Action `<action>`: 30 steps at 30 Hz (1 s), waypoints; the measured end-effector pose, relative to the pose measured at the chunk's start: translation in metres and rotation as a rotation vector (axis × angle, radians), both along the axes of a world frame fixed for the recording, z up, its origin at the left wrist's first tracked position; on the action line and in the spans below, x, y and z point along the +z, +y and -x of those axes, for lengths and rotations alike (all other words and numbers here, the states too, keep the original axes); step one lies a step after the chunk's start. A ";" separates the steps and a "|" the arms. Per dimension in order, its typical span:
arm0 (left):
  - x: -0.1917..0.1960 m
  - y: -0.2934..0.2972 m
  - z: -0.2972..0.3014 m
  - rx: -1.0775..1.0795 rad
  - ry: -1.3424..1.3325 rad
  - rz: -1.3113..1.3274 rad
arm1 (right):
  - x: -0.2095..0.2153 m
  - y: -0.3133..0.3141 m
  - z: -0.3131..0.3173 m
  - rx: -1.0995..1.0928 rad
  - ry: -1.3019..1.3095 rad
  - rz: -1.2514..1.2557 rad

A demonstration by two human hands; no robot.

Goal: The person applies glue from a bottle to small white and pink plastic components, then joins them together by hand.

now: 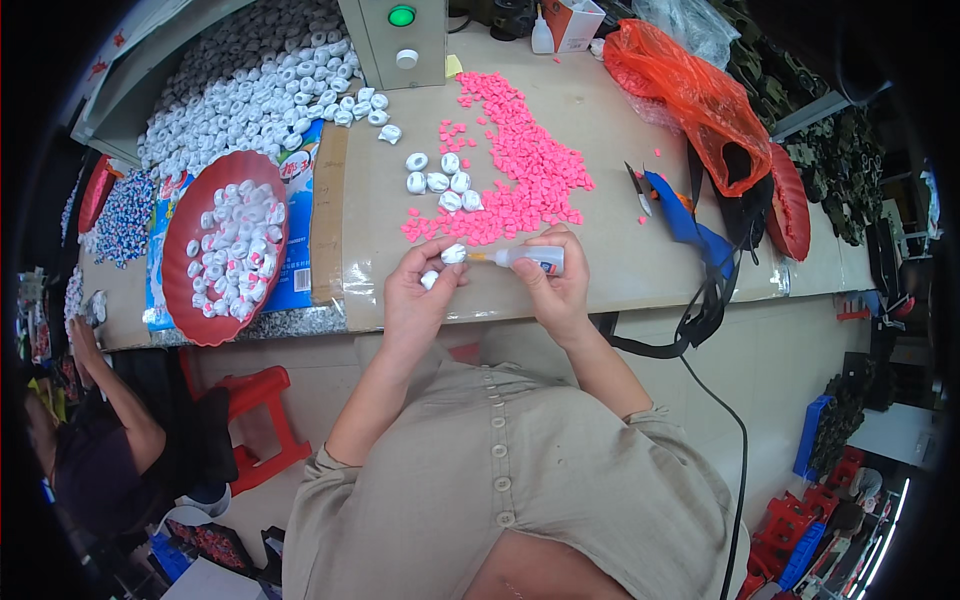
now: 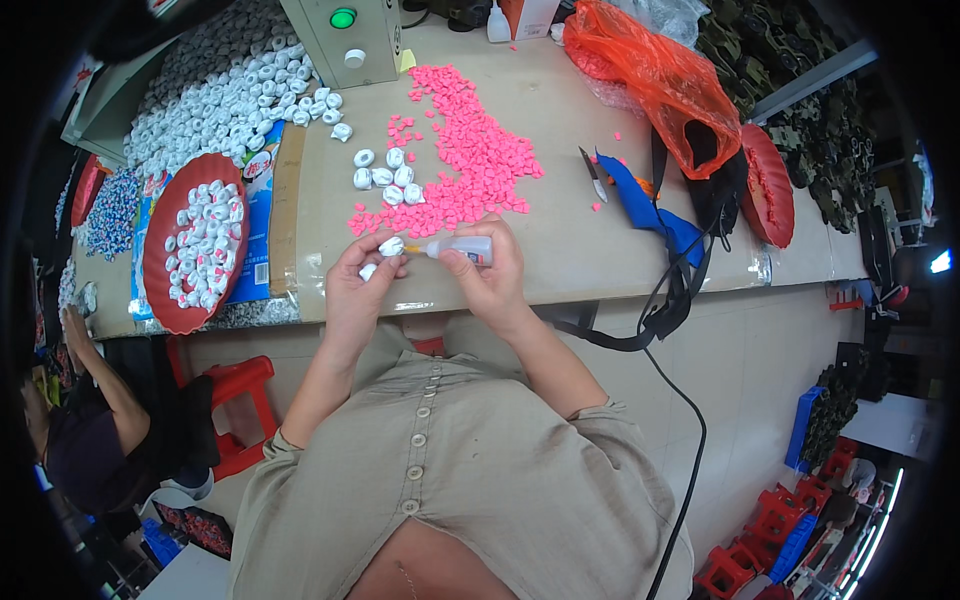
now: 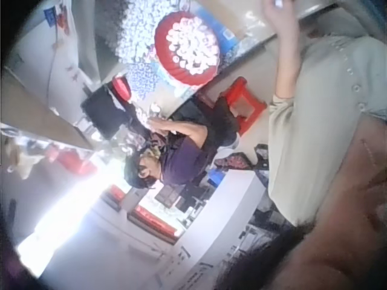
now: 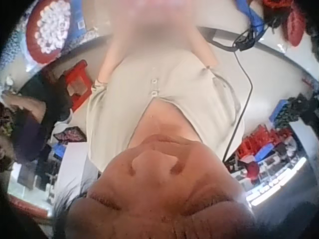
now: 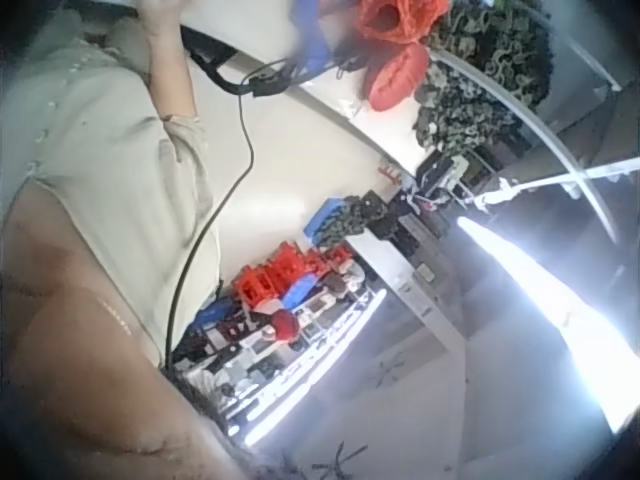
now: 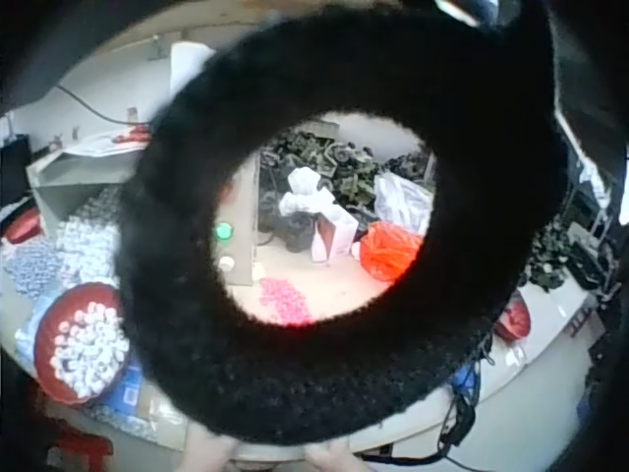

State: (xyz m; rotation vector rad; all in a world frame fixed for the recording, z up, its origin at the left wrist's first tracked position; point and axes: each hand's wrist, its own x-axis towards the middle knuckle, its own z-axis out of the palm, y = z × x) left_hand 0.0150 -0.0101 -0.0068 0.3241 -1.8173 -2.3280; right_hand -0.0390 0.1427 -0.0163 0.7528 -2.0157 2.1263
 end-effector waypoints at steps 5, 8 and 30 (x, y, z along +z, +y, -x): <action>-0.002 0.000 0.000 -0.001 0.009 -0.004 | 0.000 -0.001 0.000 0.020 0.016 0.008; 0.000 0.001 0.000 -0.005 0.005 0.012 | 0.000 -0.001 0.000 0.031 0.015 0.005; 0.001 -0.003 0.000 -0.023 -0.005 -0.039 | 0.021 0.001 0.011 0.135 -0.553 0.606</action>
